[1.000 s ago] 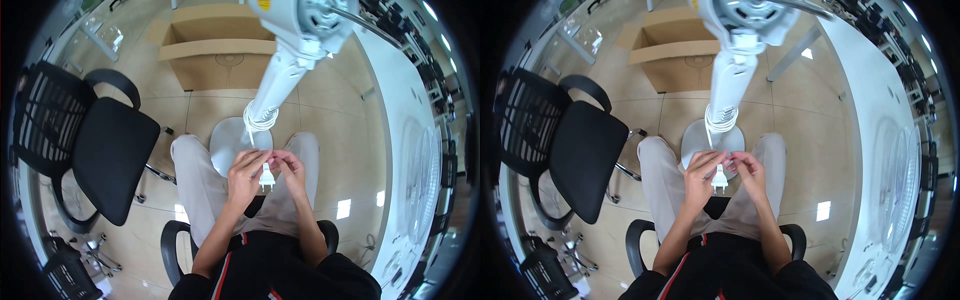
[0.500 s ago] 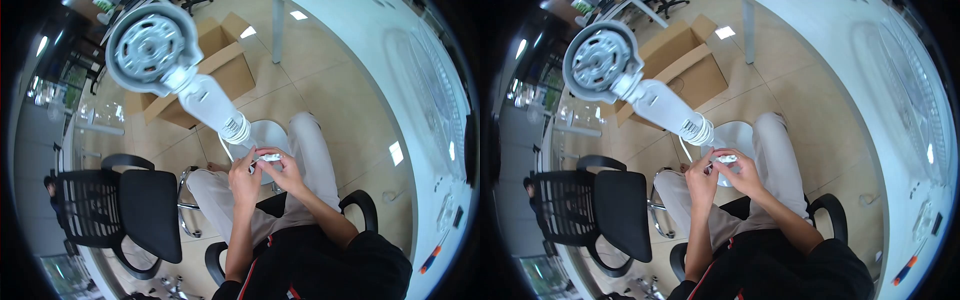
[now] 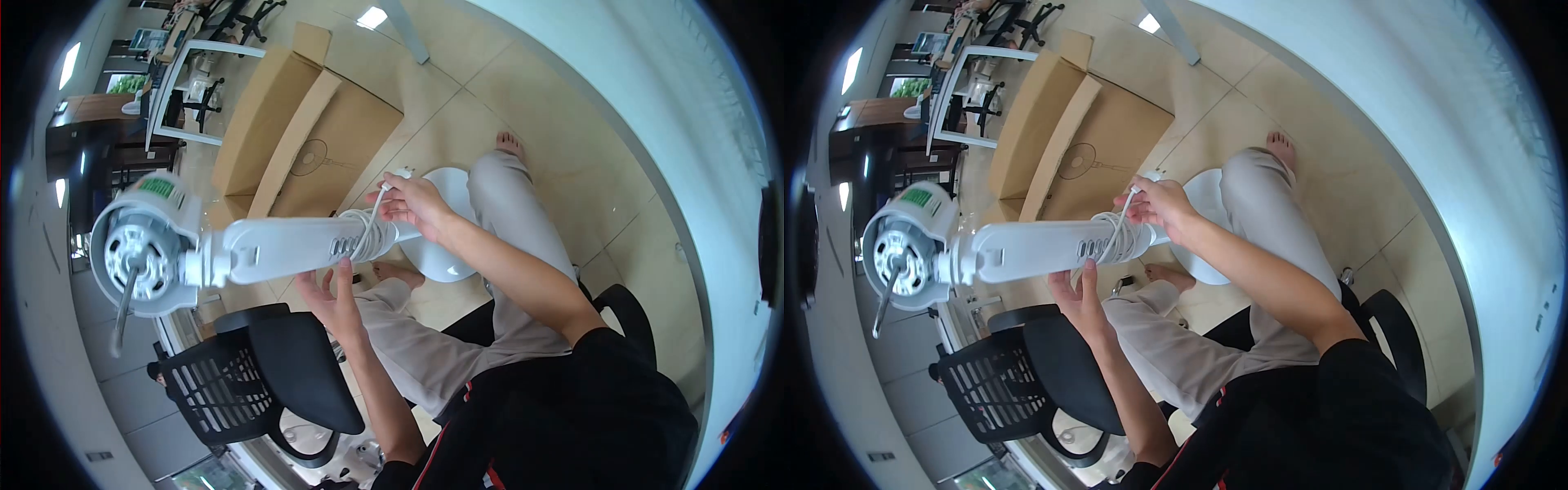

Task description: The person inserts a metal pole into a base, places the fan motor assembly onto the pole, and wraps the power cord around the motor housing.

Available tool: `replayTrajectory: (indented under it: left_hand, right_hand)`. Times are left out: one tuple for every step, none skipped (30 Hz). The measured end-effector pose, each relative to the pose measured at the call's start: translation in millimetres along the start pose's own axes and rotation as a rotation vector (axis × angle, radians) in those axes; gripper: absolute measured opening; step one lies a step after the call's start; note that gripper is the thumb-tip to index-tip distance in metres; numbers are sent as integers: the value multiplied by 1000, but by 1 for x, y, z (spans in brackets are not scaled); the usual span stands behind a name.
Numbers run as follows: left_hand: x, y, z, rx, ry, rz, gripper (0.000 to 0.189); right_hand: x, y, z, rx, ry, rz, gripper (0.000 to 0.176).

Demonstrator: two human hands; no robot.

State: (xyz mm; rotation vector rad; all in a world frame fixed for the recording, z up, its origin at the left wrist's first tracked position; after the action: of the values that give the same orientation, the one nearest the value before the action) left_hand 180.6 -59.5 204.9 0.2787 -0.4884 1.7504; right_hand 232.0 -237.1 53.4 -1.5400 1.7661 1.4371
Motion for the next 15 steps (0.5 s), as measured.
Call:
replayTrajectory:
  left_hand:
    - [-10, -6, -3, 41, 46, -72, 65]
    - [-19, -9, -8, 86, 92, -142, 66]
    - [-25, -9, -16, 123, 44, -172, 66]
    - [-32, -9, -24, 121, 38, -213, 66]
    - [-39, -9, -33, 119, 36, -254, 66]
    - [-46, -8, -37, 116, 36, -294, 66]
    - [-49, -9, -37, 84, 37, -267, 66]
    - [-49, -9, -41, 120, 61, -237, 66]
    - [-48, -9, -45, 154, 86, -206, 66]
    - [-47, -7, -48, 189, 110, -174, 66]
    - [-47, -7, -47, 184, 112, -159, 66]
    - [-48, -8, -47, 176, 116, -142, 66]
    - [-47, -8, -46, 168, 120, -124, 66]
    - [-51, -8, -43, 153, 84, -144, 65]
    - [-54, -8, -40, 137, 50, -163, 65]
  right_hand:
    - [2, -3, 6, -56, 50, -14, 39]
    - [4, -4, 12, -113, 102, -29, 43]
    - [5, -3, 16, -172, 156, -45, 47]
    - [5, -2, 17, -208, 172, -75, 49]
    - [3, 0, 18, -243, 189, -106, 51]
    - [2, 0, 20, -274, 207, -137, 53]
    - [3, -4, 23, -298, 212, -157, 53]
    - [3, -10, 29, -320, 217, -176, 53]
    - [3, -13, 32, -342, 224, -197, 53]
    - [2, -16, 31, -322, 286, -218, 51]
    - [1, -18, 31, -303, 350, -242, 50]
    - [-3, -18, 27, -281, 417, -268, 48]
    - [1, -19, 18, -202, 568, -212, 46]
    - [3, -16, 7, -122, 719, -157, 45]
    - [4, -15, -4, -37, 868, -101, 43]
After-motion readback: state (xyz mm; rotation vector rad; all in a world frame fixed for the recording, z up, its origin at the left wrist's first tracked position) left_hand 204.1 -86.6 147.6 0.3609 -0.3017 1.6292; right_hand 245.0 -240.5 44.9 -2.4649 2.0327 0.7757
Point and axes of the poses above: each hand's wrist, its own y-axis away from the middle knuckle, its own x-axis out of the back of the hand, z = x × y, the point moved 10 cm from there along -y, towards the middle knuckle, and after that the axes turned 1 degree about x, right-handed, at the moved point
